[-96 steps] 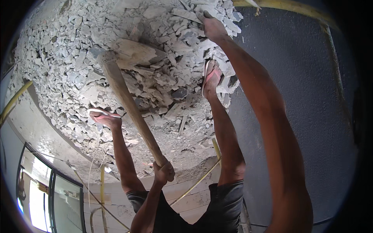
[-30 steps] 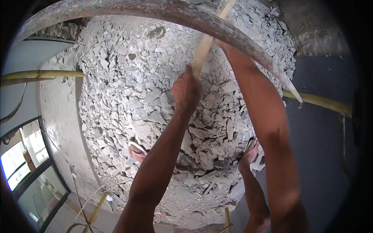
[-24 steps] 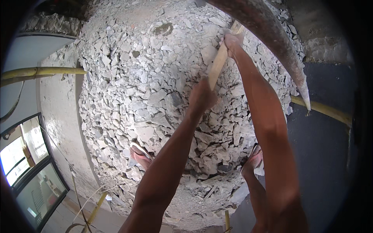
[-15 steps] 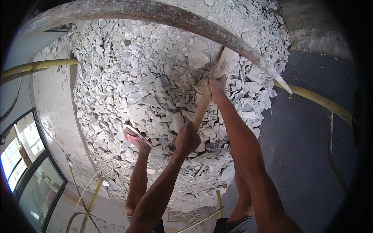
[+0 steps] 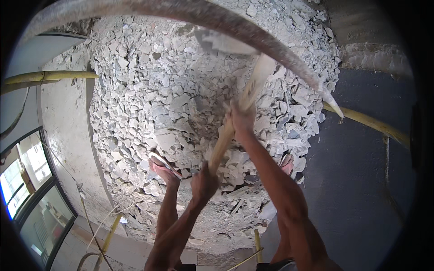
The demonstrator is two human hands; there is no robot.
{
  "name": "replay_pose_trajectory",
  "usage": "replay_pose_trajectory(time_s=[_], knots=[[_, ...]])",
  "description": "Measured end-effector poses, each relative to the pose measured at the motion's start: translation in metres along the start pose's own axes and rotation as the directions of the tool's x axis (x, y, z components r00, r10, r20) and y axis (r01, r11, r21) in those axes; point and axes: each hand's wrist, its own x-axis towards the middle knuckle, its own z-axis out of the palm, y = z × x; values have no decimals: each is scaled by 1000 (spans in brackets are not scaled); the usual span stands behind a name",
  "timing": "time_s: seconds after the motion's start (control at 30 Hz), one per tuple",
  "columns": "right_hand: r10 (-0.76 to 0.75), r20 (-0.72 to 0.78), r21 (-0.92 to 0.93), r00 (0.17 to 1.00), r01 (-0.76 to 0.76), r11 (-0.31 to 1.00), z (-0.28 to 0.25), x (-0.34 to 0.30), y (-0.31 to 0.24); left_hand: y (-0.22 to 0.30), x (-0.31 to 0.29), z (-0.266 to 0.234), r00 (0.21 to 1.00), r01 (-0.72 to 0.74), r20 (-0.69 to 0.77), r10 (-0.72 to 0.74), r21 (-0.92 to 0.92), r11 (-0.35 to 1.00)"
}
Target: The person breaks large pieces of construction debris using a hoe and moves smaller fragments by hand.
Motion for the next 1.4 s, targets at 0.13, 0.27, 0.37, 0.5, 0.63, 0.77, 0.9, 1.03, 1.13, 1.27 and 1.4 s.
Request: replay_pose_trajectory(time_s=[0.13, 0.27, 0.37, 0.5, 0.63, 0.77, 0.9, 1.03, 1.13, 1.27, 1.4], knots=[[-156, 99, 88, 983, 148, 985, 96, 168, -96, 98, 149, -81, 919, -299, -268, 289, 3, 954], [-54, 111, -162, 992, 71, 984, 135, 190, -67, 72, 176, -77, 937, -300, -222, 270, -113, 947], [-188, 26, -334, 982, 185, 924, 103, 160, -12, 27, 142, -31, 983, -181, -66, 169, -336, 924], [-21, 8, -292, 1000, 22, 956, 35, 63, 25, -6, 42, 5, 995, -67, 48, 85, -298, 952], [-61, -97, -416, 993, 15, 909, -37, 6, 48, -14, -39, 33, 982, 46, 190, 22, -346, 937], [-25, -83, -356, 996, -6, 935, -81, -34, 56, -23, -83, 56, 961, 137, 272, -45, -330, 934], [99, -105, -387, 990, -132, 913, -91, -120, 68, -61, -166, 84, 955, 213, 264, -138, -281, 936], [114, -110, -549, 987, -156, 821, -159, -180, 91, -57, -245, 130, 907, 359, 354, -227, -370, 857], [170, -138, -538, 976, -218, 814, -201, -239, 115, -87, -305, 148, 879, 385, 404, -255, -281, 879], [141, -52, -577, 989, -146, 804, -198, -273, 150, -106, -337, 132, 891, 383, 357, -281, -261, 886], [30, -15, -404, 999, -33, 914, -182, -171, 59, -48, -231, 140, 947, 214, 304, -108, -341, 916]])
